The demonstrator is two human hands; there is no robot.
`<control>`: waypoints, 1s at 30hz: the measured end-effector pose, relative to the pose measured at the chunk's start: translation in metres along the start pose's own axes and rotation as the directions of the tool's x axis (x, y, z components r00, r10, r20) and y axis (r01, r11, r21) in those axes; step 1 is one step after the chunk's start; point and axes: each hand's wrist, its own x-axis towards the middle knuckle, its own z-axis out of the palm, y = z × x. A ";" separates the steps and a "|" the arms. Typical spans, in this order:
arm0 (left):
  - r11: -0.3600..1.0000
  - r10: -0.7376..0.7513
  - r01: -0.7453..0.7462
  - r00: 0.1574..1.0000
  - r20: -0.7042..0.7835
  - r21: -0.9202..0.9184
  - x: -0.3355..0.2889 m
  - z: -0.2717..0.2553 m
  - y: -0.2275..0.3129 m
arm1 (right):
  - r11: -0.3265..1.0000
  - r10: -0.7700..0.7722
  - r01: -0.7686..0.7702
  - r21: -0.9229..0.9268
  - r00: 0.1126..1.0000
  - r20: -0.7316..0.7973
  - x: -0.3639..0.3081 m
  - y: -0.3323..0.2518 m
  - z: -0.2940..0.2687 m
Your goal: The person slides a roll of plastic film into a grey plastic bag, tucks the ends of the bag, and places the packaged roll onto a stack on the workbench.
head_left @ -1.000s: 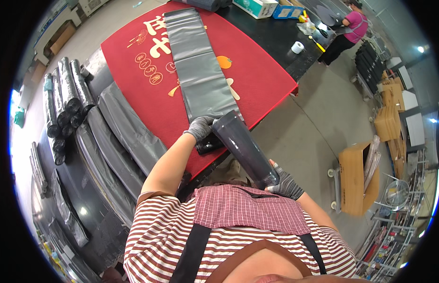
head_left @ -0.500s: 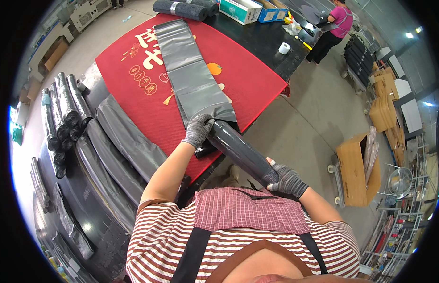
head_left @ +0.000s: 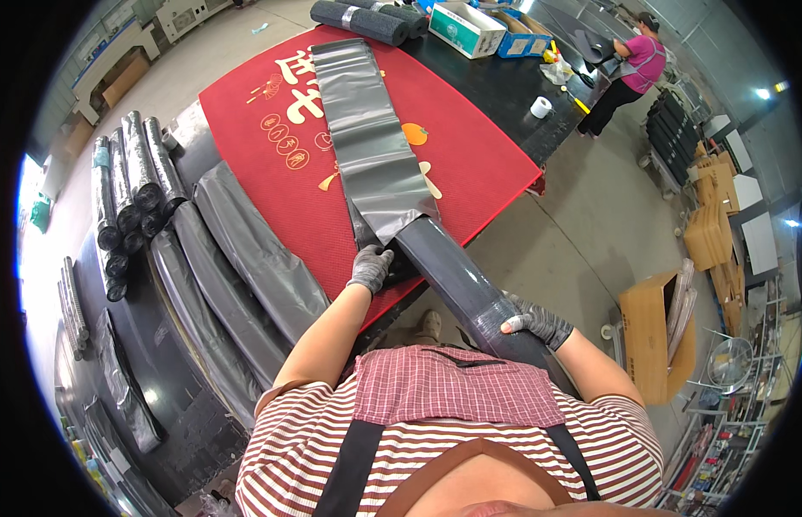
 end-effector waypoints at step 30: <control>0.880 0.300 -0.219 0.944 -0.136 0.422 -0.051 0.012 0.052 | 0.980 -0.077 0.048 -0.196 0.987 -0.143 -0.004 -0.014 0.023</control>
